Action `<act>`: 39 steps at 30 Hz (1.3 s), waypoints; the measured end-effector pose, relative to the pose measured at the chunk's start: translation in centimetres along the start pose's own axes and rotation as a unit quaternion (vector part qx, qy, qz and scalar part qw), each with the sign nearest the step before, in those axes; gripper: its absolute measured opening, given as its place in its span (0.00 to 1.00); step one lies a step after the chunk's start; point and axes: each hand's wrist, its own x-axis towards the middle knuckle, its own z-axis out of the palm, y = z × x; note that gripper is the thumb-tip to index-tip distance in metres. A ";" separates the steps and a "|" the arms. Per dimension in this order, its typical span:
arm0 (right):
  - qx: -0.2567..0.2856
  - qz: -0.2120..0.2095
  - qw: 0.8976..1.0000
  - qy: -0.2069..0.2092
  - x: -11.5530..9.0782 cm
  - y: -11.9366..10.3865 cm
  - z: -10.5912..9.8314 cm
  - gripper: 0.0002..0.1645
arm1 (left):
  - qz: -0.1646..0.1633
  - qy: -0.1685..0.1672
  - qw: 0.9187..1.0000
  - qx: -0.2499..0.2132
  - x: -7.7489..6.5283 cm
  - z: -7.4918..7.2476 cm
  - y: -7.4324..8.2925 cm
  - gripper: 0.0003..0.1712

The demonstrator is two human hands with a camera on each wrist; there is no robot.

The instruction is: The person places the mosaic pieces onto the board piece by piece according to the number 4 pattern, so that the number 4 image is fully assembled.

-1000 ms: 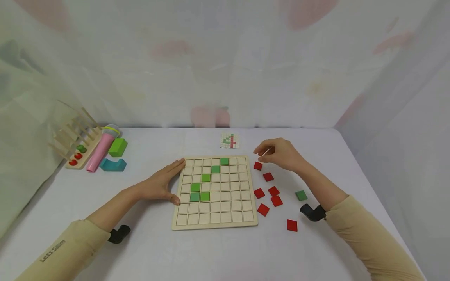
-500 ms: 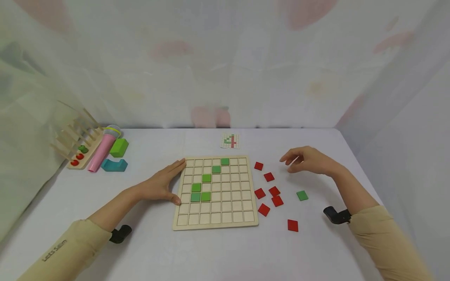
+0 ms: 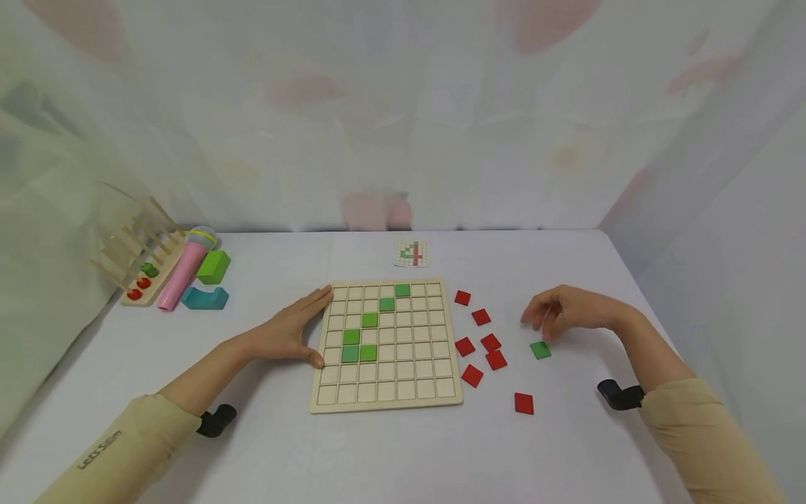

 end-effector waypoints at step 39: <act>-0.064 -0.047 0.997 0.017 -0.1 1.0 2.2 0.17 | -0.001 0.004 1.000 0.001 0.0 0.1 -0.1 0.78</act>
